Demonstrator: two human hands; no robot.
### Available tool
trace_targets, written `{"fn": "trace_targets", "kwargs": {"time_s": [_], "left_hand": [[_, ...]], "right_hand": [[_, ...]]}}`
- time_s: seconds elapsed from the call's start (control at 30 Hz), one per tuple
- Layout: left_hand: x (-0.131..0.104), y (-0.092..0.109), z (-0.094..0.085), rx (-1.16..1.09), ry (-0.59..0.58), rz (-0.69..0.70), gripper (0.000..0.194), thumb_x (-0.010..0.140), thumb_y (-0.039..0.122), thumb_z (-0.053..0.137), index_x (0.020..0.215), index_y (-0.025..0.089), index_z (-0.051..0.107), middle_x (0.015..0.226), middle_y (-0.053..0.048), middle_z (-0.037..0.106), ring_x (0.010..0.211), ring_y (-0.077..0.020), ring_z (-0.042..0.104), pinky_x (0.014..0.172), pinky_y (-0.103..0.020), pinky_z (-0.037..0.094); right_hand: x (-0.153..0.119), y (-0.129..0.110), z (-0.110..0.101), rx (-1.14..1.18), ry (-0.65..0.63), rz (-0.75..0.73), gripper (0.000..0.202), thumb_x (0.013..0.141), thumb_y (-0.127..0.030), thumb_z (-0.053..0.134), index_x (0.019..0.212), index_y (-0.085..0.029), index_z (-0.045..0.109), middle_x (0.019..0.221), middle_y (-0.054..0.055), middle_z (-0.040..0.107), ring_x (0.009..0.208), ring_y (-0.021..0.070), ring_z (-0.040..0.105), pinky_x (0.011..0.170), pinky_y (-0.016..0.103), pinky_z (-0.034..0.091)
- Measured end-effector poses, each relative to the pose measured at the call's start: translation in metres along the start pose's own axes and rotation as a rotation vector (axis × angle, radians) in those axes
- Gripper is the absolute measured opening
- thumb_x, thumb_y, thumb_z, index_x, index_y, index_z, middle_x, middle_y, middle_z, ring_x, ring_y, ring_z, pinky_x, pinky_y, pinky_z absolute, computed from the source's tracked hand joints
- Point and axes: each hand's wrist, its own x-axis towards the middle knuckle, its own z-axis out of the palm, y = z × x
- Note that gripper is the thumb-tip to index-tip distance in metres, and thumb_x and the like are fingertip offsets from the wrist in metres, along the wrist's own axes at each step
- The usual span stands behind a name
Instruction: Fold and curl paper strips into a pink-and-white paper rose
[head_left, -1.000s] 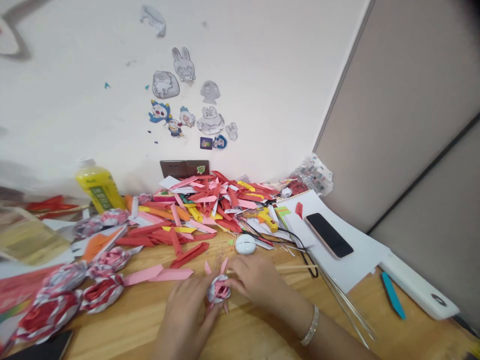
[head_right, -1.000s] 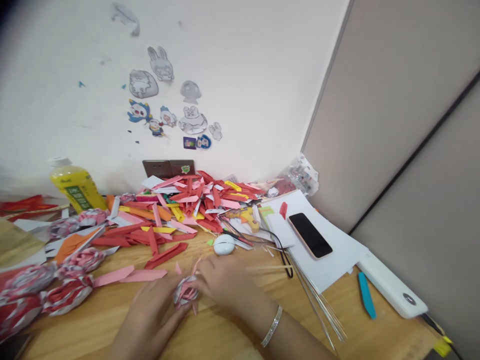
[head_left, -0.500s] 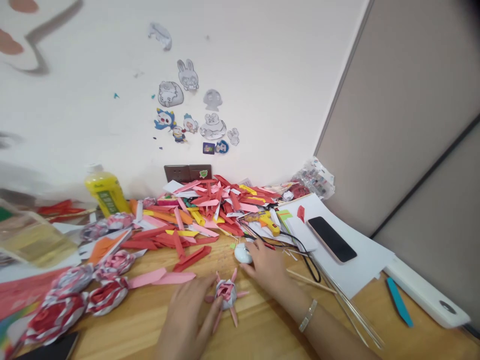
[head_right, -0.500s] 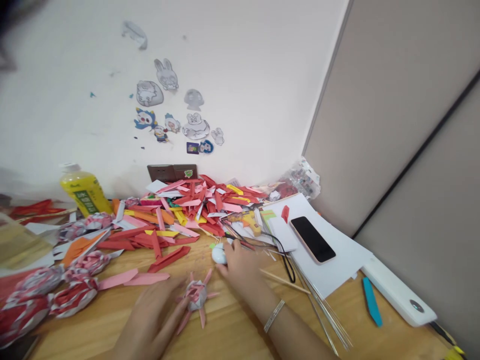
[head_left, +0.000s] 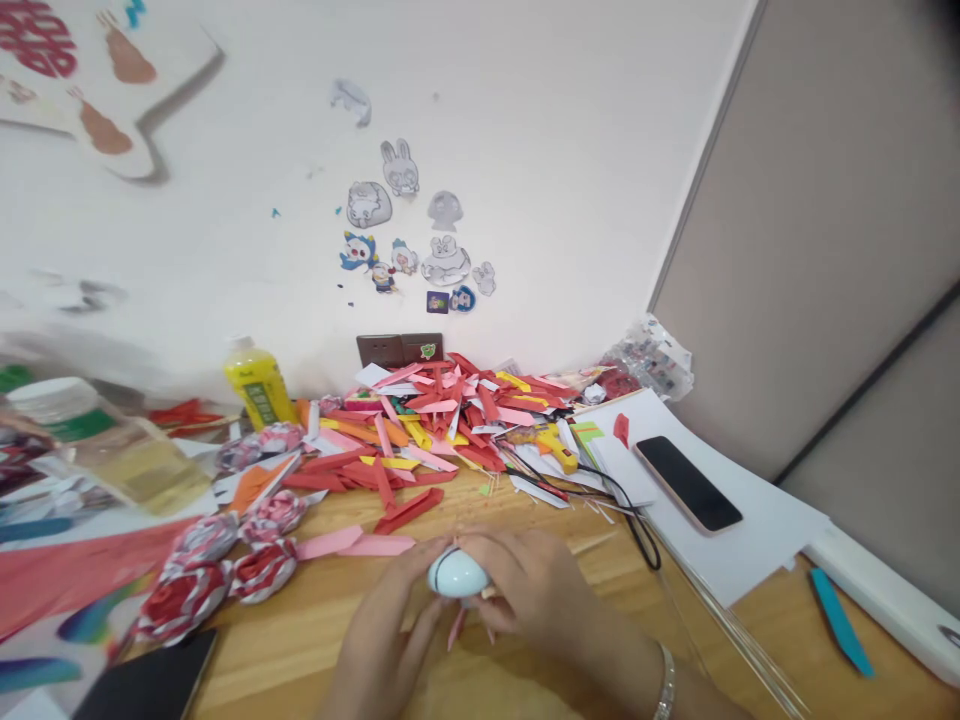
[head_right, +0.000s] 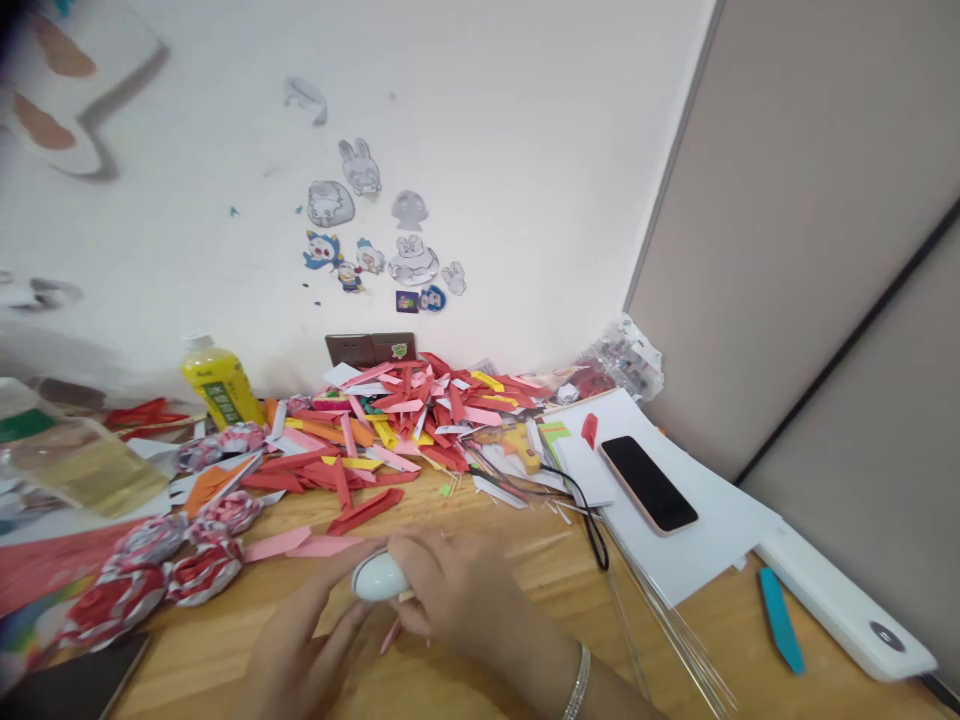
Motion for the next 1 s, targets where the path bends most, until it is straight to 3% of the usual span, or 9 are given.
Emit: {"fn": "trace_targets", "kwargs": {"time_s": [0.17, 0.3, 0.37, 0.47, 0.67, 0.83, 1.0], "left_hand": [[-0.006, -0.001, -0.003, -0.001, 0.03, -0.151, 0.032, 0.083, 0.049, 0.053, 0.093, 0.02, 0.062, 0.088, -0.008, 0.074, 0.08, -0.0241, 0.071, 0.069, -0.034, 0.059], [-0.01, 0.0, -0.006, -0.05, 0.012, -0.083, 0.036, 0.089, 0.047, 0.044, 0.109, 0.02, 0.058, 0.107, -0.011, 0.069, 0.099, -0.025, 0.066, 0.083, -0.038, 0.055], [-0.008, 0.002, -0.008, -0.088, 0.012, -0.06, 0.036, 0.092, 0.043, 0.04, 0.116, 0.021, 0.054, 0.114, -0.011, 0.066, 0.107, -0.0241, 0.062, 0.089, -0.038, 0.053], [0.0, 0.007, -0.01, -0.119, -0.002, -0.051, 0.029, 0.09, 0.039, 0.046, 0.11, 0.023, 0.059, 0.113, -0.01, 0.066, 0.106, -0.0236, 0.062, 0.089, -0.037, 0.052], [0.02, 0.015, -0.012, -0.249, -0.048, -0.222, 0.018, 0.083, 0.036, 0.056, 0.077, 0.021, 0.064, 0.079, -0.004, 0.07, 0.077, -0.0198, 0.067, 0.07, -0.031, 0.056], [0.022, 0.015, -0.013, -0.254, -0.128, -0.202, 0.012, 0.078, 0.032, 0.06, 0.078, 0.021, 0.065, 0.087, -0.006, 0.069, 0.086, -0.0214, 0.065, 0.077, -0.033, 0.054], [0.03, 0.004, -0.028, -0.367, 0.024, -0.351, 0.034, 0.08, 0.053, 0.055, 0.071, 0.021, 0.055, 0.073, -0.003, 0.065, 0.071, -0.0187, 0.064, 0.065, -0.029, 0.054]], "right_hand": [[-0.006, 0.002, 0.0, -0.202, 0.116, -0.105, 0.024, 0.095, -0.022, 0.043, 0.115, -0.011, 0.049, 0.11, 0.02, 0.066, 0.076, 0.0197, 0.067, 0.056, 0.028, 0.048], [-0.008, 0.007, -0.004, -0.253, 0.191, -0.152, 0.018, 0.094, -0.019, 0.047, 0.111, -0.018, 0.049, 0.116, 0.017, 0.064, 0.074, 0.017, 0.066, 0.054, 0.026, 0.045], [-0.006, 0.007, -0.006, -0.277, 0.165, -0.177, 0.016, 0.093, -0.017, 0.048, 0.108, -0.019, 0.051, 0.118, 0.016, 0.064, 0.069, 0.0147, 0.064, 0.051, 0.024, 0.044], [-0.001, 0.005, -0.007, -0.308, 0.104, -0.233, 0.013, 0.092, -0.016, 0.052, 0.104, -0.017, 0.055, 0.119, 0.015, 0.064, 0.061, 0.0126, 0.062, 0.049, 0.025, 0.044], [0.002, -0.002, -0.002, -0.314, 0.073, -0.302, 0.012, 0.09, -0.015, 0.052, 0.097, -0.02, 0.061, 0.12, 0.008, 0.064, 0.063, 0.0112, 0.063, 0.049, 0.023, 0.046], [0.002, -0.005, -0.002, -0.283, 0.063, -0.32, 0.012, 0.091, -0.015, 0.052, 0.098, -0.017, 0.062, 0.118, 0.008, 0.065, 0.067, 0.0115, 0.064, 0.051, 0.023, 0.046], [-0.003, 0.004, 0.002, -0.266, 0.059, -0.223, 0.019, 0.093, -0.019, 0.049, 0.106, -0.013, 0.061, 0.118, 0.013, 0.064, 0.067, 0.016, 0.063, 0.051, 0.028, 0.045]]}}
